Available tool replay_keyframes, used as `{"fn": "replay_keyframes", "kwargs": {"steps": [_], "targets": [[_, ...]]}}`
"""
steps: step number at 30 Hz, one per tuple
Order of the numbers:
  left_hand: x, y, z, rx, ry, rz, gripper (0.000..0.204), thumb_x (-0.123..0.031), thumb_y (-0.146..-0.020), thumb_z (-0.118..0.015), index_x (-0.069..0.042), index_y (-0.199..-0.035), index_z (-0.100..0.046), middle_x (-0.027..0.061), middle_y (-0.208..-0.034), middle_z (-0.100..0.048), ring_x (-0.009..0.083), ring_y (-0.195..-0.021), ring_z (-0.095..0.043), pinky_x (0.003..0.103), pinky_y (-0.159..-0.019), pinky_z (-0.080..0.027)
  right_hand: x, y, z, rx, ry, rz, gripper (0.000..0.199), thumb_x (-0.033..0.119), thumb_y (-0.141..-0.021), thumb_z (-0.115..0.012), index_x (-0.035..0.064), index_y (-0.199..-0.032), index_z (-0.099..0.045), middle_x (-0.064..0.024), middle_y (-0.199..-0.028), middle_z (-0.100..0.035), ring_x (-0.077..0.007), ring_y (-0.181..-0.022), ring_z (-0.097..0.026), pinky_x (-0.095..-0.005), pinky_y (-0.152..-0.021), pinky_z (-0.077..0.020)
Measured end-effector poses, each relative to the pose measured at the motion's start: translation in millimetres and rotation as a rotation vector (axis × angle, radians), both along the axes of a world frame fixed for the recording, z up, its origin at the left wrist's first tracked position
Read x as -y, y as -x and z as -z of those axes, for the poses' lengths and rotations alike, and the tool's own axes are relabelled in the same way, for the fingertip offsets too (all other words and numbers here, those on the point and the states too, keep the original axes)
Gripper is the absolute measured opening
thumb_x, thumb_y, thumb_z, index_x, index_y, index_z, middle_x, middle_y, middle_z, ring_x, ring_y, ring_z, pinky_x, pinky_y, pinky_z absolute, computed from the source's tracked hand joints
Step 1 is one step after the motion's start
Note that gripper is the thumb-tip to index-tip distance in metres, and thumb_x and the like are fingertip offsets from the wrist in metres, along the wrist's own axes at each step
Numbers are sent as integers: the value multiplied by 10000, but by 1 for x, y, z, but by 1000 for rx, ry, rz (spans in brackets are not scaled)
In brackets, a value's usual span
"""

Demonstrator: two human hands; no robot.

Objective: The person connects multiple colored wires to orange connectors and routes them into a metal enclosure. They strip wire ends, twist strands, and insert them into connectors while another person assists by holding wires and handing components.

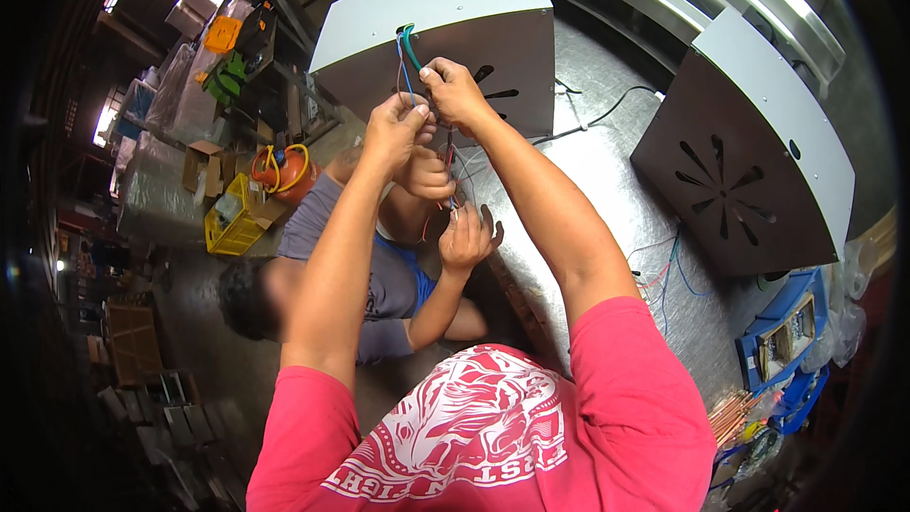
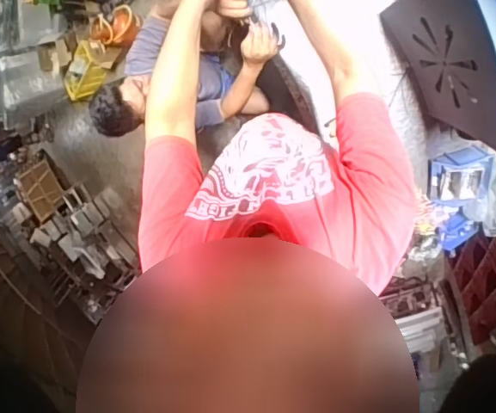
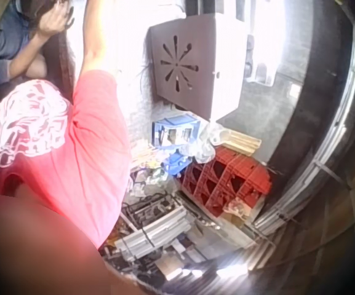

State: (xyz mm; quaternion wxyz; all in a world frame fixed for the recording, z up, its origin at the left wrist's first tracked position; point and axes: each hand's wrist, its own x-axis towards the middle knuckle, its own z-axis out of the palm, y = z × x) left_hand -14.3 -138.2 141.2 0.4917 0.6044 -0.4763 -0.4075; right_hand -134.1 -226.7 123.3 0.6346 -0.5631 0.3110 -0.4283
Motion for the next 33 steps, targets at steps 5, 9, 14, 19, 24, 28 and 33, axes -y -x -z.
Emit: {"fn": "replay_keyframes", "kwargs": {"steps": [5, 9, 14, 19, 24, 28, 33], "targets": [[-1, 0, -1, 3, 3, 2, 56, -79, -990, -616, -32, -1020, -619, 34, -871, -678, 99, -758, -653, 229, -653, -555, 3, -5, 3, -37, 81, 46, 219, 219, -1019, -580, 19, -948, -631, 4, -681, -532, -83, -593, -457, -297, -526, -399], [0, 0, -1, 59, -5, 9, 61, -77, -989, -616, -28, -1024, -618, 38, -878, -680, 102, -755, -658, 230, -653, -563, 4, -6, 5, -46, 76, 56, 223, 218, -1012, -590, 13, -937, -640, -1, -683, -535, -89, -610, -455, -302, -544, -406], [0, 0, -2, -15, 4, -6, 73, -86, -989, -625, -26, -1030, -616, 51, -886, -687, 113, -756, -669, 240, -664, -578, 8, -4, -2, -48, 102, 97, 222, 218, -1011, -601, 19, -918, -640, 15, -673, -523, -74, -589, -439, -286, -528, -378], [1, 5, -4, -44, -2, 4, 83, -92, -993, -624, -28, -1044, -611, 66, -899, -694, 125, -769, -676, 244, -666, -581, 8, 1, -5, -13, 61, 61, 192, 208, -1016, -605, 43, -920, -630, 42, -648, -503, -50, -529, -406, -259, -458, -315], [0, 5, -3, -20, -19, -13, 81, -94, -997, -617, -33, -1049, -605, 78, -909, -702, 130, -780, -680, 251, -678, -585, 9, 1, -3, -37, 95, 95, 193, 209, -1014, -607, 47, -913, -630, 32, -654, -513, -54, -529, -410, -262, -457, -315], [1, 3, -4, -47, -24, 7, 92, -101, -1000, -614, -30, -1058, -604, 84, -922, -709, 133, -795, -687, 255, -687, -589, 12, 2, -4, -59, 99, 74, 188, 215, -1019, -598, 59, -918, -623, 35, -655, -505, -56, -514, -401, -257, -447, -310], [-1, 4, -3, -52, -28, -3, 116, -110, -1001, -613, -26, -1080, -605, 92, -944, -715, 147, -825, -704, 261, -702, -596, 15, 16, -8, 64, -153, -167, 195, 266, -1031, -590, 81, -971, -609, 42, -652, -482, -52, -483, -386, -238, -426, -294]]}}
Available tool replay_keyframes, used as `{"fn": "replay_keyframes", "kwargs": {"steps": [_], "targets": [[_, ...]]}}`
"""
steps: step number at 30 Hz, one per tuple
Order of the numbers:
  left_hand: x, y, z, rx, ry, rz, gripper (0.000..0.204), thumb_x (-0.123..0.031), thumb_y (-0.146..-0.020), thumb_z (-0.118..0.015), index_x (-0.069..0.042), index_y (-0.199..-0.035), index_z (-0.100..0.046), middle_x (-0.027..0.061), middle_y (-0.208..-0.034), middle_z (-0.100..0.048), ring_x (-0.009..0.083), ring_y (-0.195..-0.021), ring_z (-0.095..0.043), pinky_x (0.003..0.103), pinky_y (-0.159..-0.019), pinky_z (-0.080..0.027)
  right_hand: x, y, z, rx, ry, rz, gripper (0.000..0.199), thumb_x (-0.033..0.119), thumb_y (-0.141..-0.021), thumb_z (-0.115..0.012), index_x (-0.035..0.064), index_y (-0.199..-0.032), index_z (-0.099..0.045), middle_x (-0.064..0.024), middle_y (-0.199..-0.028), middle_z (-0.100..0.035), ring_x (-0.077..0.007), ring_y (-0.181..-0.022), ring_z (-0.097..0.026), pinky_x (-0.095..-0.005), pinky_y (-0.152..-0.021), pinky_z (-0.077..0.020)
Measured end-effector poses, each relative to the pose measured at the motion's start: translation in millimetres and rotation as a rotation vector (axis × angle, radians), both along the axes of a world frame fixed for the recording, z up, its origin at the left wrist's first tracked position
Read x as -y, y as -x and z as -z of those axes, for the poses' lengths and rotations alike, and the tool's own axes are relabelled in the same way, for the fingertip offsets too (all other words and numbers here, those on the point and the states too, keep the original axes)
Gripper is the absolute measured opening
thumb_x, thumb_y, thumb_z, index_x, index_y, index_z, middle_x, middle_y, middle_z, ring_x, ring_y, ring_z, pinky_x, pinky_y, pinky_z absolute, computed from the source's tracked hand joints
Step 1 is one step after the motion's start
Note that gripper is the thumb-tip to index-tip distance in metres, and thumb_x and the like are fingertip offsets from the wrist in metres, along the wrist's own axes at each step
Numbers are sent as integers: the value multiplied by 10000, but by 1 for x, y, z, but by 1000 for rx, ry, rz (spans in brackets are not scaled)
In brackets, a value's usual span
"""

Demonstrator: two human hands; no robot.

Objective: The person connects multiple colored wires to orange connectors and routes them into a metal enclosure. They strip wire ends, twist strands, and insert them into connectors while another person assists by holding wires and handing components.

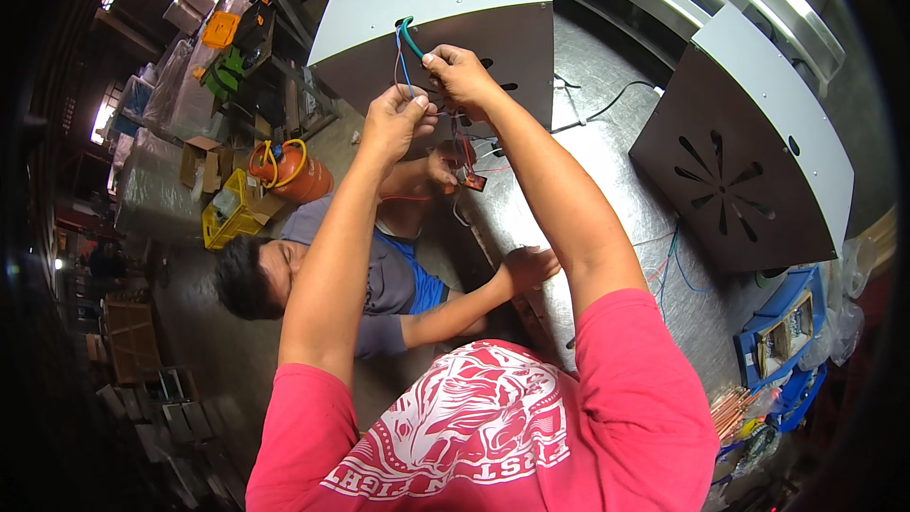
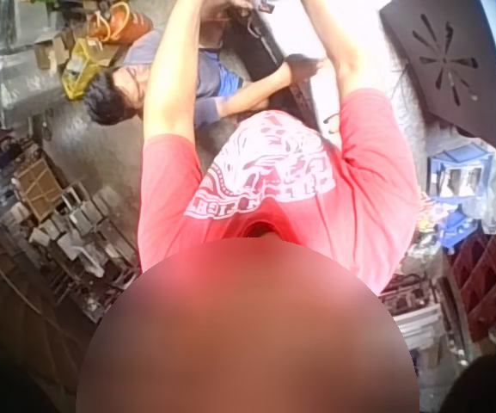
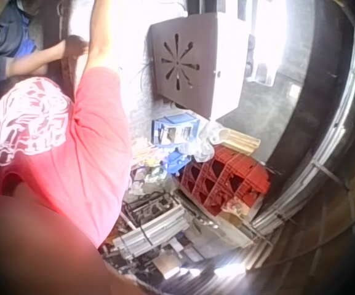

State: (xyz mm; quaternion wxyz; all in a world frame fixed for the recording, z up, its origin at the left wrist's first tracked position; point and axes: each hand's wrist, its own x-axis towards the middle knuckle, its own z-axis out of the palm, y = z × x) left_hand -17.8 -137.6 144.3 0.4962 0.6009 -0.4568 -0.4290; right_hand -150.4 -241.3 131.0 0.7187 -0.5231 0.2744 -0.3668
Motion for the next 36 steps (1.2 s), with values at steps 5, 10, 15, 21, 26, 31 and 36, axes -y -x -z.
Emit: {"fn": "replay_keyframes", "kwargs": {"steps": [5, 10, 15, 21, 26, 31, 36], "targets": [[-1, -1, 2, -56, 26, 10, 87, -95, -992, -618, -26, -1044, -609, 79, -887, -699, 146, -756, -693, 268, -664, -600, -1, 6, 1, 11, -33, -91, 224, 298, -1039, -585, 76, -1015, -611, 32, -705, -509, -48, -485, -400, -229, -433, -301], [0, -4, 4, -67, -19, -12, 101, -105, -990, -625, -18, -1040, -612, 74, -886, -699, 139, -745, -689, 260, -649, -588, 3, 12, 9, 42, 20, -221, 245, 300, -1024, -616, 56, -1048, -612, 12, -792, -579, -62, -576, -501, -226, -519, -432], [-5, -10, 5, -35, -57, -26, 103, -102, -989, -622, -21, -1051, -607, 59, -884, -692, 116, -741, -669, 241, -647, -567, 6, 21, 16, 49, -24, -342, 272, 281, -987, -675, 49, -1102, -592, -9, -916, -625, -83, -814, -599, -258, -742, -520], [-7, -18, 14, -72, -54, 4, 95, -85, -983, -618, -21, -1049, -594, 51, -892, -687, 103, -743, -657, 237, -643, -560, -1, 20, 25, -27, 46, -352, 227, 175, -932, -718, 50, -1080, -600, -22, -949, -649, -99, -854, -666, -243, -699, -544], [-8, -27, 21, -26, -81, 31, 117, -114, -988, -621, -56, -1086, -600, 34, -950, -691, 114, -844, -681, 249, -730, -590, -3, 17, 25, -124, 140, -391, 228, 169, -952, -689, 52, -1117, -585, -11, -979, -633, -88, -873, -617, -234, -730, -519], [-7, -27, 21, 7, -64, 5, 97, -95, -981, -627, -52, -1066, -607, 36, -937, -691, 115, -815, -682, 247, -699, -591, -6, 18, 28, -172, 205, -320, 151, 182, -982, -650, 46, -989, -586, 3, -853, -595, -73, -747, -571, -245, -712, -524], [-8, -22, 20, 1, -51, -52, 103, -67, -964, -652, -33, -1057, -620, 50, -911, -698, 121, -776, -688, 238, -654, -587, -13, 17, 36, -169, 193, -258, 213, 211, -998, -622, 30, -891, -588, -2, -738, -552, -79, -658, -531, -258, -641, -536]]}}
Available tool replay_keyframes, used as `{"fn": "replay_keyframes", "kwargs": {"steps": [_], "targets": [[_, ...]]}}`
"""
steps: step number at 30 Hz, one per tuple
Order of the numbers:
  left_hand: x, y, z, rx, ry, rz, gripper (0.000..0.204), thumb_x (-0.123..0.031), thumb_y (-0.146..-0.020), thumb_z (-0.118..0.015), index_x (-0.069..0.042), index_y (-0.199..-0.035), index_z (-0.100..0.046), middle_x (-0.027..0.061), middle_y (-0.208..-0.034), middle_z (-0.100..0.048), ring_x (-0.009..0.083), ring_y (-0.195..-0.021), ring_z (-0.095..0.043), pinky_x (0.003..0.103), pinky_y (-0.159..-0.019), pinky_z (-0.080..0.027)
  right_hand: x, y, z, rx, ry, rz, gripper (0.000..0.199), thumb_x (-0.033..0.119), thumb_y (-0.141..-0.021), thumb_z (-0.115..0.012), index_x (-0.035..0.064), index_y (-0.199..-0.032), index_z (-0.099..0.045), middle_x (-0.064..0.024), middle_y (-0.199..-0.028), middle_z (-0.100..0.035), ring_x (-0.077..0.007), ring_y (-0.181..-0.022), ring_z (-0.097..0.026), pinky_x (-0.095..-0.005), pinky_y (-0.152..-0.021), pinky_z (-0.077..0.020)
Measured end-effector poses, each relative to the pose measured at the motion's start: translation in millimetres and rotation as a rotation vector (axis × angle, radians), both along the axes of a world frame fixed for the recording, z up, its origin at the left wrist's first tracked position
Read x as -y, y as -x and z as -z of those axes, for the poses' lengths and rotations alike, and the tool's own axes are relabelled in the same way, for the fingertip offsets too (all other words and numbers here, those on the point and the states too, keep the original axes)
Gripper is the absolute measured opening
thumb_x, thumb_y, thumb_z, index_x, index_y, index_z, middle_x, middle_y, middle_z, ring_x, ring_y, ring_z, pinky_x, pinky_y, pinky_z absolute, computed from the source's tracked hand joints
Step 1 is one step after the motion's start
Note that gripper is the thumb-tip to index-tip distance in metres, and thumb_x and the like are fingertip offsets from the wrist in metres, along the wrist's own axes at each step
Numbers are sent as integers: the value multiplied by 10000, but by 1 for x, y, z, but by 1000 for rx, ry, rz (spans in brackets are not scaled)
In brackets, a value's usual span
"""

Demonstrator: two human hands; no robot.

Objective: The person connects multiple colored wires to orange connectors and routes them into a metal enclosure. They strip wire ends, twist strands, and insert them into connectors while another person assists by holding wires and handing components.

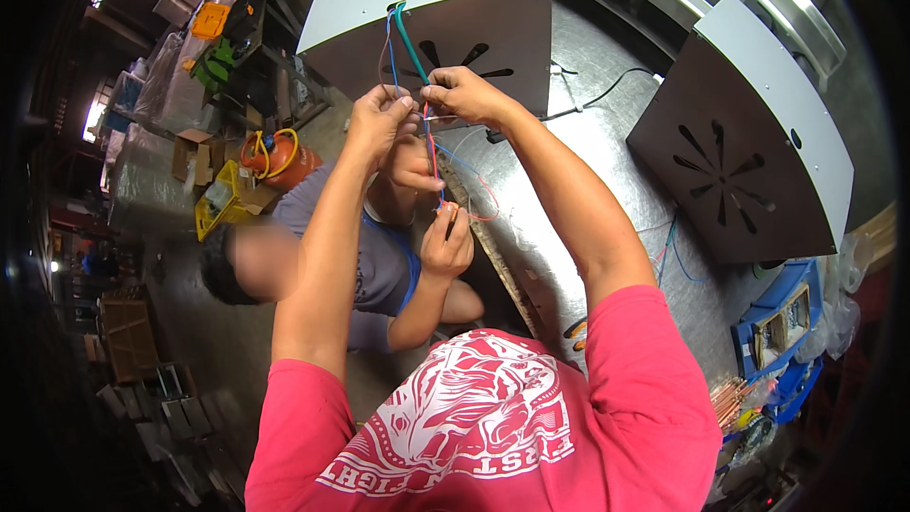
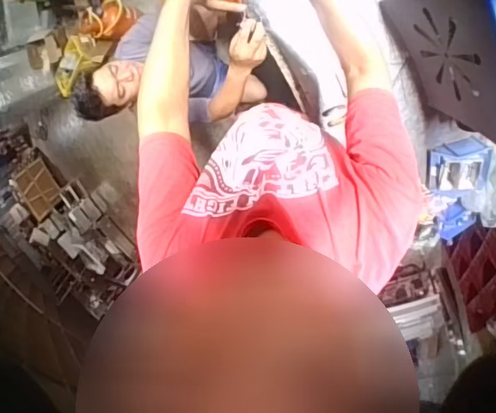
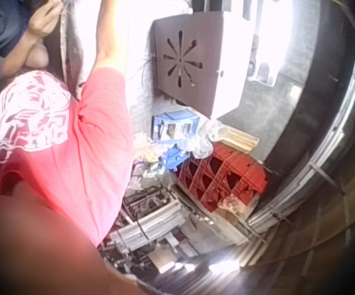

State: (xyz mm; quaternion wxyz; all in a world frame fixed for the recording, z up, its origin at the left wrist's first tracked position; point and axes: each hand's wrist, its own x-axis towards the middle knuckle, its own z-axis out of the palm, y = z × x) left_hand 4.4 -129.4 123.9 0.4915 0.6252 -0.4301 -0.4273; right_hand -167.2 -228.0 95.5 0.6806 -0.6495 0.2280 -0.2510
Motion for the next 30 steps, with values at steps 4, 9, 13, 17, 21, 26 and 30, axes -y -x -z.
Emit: {"fn": "replay_keyframes", "kwargs": {"steps": [4, 9, 13, 17, 21, 26, 30], "targets": [[0, 5, 0, 1, 31, 3, 125, -66, -957, -665, -16, -1064, -622, 65, -906, -702, 124, -771, -693, 234, -640, -585, -7, 1, 3, 22, -54, 67, 237, 229, -1012, -609, 37, -874, -586, 12, -739, -539, -78, -666, -530, -296, -672, -574], [-1, 7, -3, 53, 33, -13, 134, -70, -953, -673, -8, -1061, -623, 74, -898, -706, 121, -754, -691, 231, -633, -583, -11, 0, 4, 64, -83, 85, 231, 219, -1022, -600, 38, -880, -590, 20, -740, -534, -73, -675, -535, -286, -665, -579], [-3, 5, -6, 58, 23, -28, 126, -73, -952, -677, -9, -1047, -625, 76, -879, -706, 112, -719, -677, 230, -606, -568, -12, -2, 5, 77, -73, 126, 226, 209, -1023, -607, 30, -886, -598, 6, -762, -573, -75, -673, -562, -271, -658, -577], [-4, 6, -7, -15, 29, -38, 120, -73, -961, -666, -8, -1042, -606, 78, -829, -684, 93, -598, -617, 242, -516, -533, -13, -3, 5, 83, -94, 146, 224, 207, -1019, -618, 21, -895, -603, -14, -785, -611, -77, -677, -593, -268, -648, -574], [-7, 6, -9, -43, -28, -32, 126, -65, -963, -659, -3, -1051, -594, 74, -803, -662, 104, -578, -611, 251, -492, -535, -17, -4, 5, 94, -111, 136, 233, 219, -1021, -619, 21, -900, -602, -14, -780, -616, -77, -680, -605, -260, -628, -563], [-4, 6, -7, -62, 11, -12, 113, -47, -960, -655, -3, -1051, -604, 86, -830, -677, 114, -626, -643, 237, -519, -554, -15, -3, 7, 78, -84, 142, 238, 227, -1024, -617, 25, -900, -603, -13, -778, -622, -83, -675, -625, -251, -619, -557], [-3, 7, -6, 28, 25, -25, 111, -48, -957, -660, -7, -1051, -618, 88, -872, -698, 122, -700, -681, 230, -556, -568, -14, -1, 10, 105, -97, 149, 235, 228, -1022, -621, 26, -904, -609, -18, -781, -630, -86, -673, -634, -246, -616, -547]]}}
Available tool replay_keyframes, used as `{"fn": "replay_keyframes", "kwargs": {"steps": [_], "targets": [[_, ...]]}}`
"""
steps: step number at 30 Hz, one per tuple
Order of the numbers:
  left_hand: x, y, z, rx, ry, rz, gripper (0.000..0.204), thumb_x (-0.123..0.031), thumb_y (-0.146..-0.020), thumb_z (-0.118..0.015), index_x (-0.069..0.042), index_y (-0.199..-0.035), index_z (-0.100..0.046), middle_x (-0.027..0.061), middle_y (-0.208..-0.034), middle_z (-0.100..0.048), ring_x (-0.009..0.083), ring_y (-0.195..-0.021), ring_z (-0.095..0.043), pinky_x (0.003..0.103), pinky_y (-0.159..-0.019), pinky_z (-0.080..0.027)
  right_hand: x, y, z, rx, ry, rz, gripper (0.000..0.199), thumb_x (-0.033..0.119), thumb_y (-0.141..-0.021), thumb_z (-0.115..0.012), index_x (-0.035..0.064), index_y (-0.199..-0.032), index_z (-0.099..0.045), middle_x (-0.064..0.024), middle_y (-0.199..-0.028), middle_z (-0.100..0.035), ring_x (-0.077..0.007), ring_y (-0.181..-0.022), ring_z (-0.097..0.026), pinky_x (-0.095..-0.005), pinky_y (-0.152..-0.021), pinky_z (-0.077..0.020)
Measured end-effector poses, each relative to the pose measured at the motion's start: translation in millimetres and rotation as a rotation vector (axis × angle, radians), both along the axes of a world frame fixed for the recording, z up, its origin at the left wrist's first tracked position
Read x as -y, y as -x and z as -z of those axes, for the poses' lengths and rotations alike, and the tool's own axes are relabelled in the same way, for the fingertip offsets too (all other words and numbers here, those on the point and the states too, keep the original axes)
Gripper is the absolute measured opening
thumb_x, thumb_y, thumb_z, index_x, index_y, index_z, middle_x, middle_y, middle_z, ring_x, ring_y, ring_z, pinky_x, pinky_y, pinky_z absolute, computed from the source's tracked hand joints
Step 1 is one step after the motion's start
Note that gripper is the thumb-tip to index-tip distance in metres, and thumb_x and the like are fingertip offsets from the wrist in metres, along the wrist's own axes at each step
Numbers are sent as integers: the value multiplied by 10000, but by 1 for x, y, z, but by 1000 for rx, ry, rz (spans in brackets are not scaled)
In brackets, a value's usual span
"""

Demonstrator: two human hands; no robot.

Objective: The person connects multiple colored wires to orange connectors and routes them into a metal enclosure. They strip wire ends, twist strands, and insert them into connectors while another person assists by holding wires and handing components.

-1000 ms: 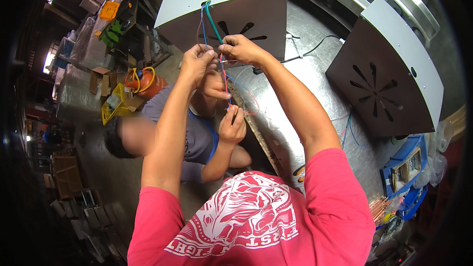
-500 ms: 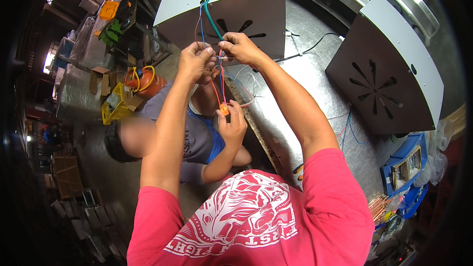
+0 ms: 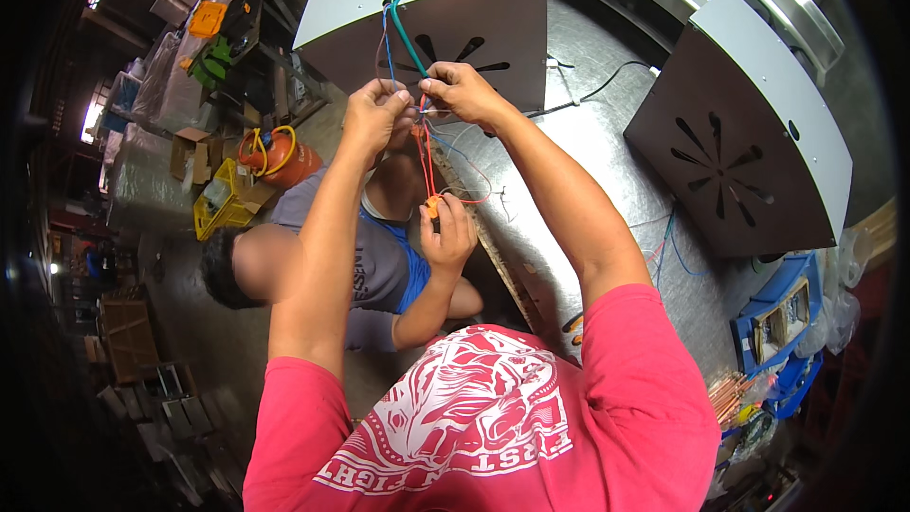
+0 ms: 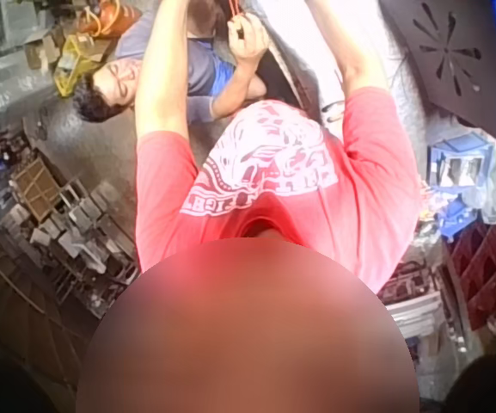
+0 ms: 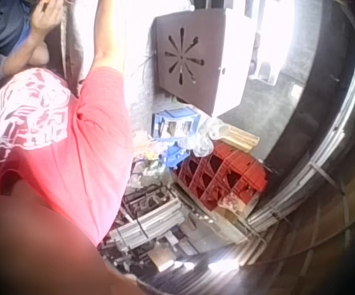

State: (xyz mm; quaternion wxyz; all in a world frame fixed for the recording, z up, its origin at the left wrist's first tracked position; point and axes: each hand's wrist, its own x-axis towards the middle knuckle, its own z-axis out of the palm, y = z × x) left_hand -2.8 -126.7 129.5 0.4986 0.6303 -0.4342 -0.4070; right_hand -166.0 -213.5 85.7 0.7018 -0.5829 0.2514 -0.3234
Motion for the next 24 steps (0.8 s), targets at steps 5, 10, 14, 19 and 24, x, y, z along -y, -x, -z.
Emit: {"fn": "replay_keyframes", "kwargs": {"steps": [5, 10, 14, 19, 24], "targets": [[-1, -4, -1, 16, -20, 19, 127, -67, -954, -671, -9, -1057, -624, 74, -906, -710, 134, -752, -706, 242, -620, -595, 2, 1, -1, -46, 31, -2, 208, 230, -1031, -610, 38, -955, -591, 1, -835, -620, -63, -720, -612, -244, -676, -567], [0, -9, 1, -15, -14, 55, 144, -88, -959, -672, -12, -1072, -625, 75, -923, -713, 143, -795, -714, 252, -669, -610, 2, 3, -3, -25, 2, -40, 206, 241, -1032, -608, 46, -968, -598, 8, -825, -606, -58, -706, -583, -252, -679, -559], [0, -9, 1, -45, -40, 69, 151, -101, -965, -668, -17, -1082, -624, 66, -925, -704, 141, -801, -712, 254, -681, -616, 3, 5, -3, -5, -52, -82, 202, 253, -1033, -605, 55, -993, -600, 17, -826, -596, -52, -715, -557, -258, -683, -546], [-3, -7, 2, -90, -67, 89, 167, -124, -964, -675, -20, -1084, -624, 52, -933, -686, 140, -822, -708, 259, -713, -621, 3, 6, -1, 33, -75, -130, 220, 273, -1016, -632, 55, -995, -617, 35, -796, -576, -46, -661, -512, -229, -656, -531], [-4, -6, 3, -74, -86, 103, 184, -144, -965, -681, -19, -1087, -626, 47, -937, -682, 141, -835, -706, 259, -724, -618, 4, 7, -1, 64, -118, -164, 211, 268, -997, -658, 62, -999, -612, 40, -768, -554, -44, -652, -507, -221, -619, -490]]}}
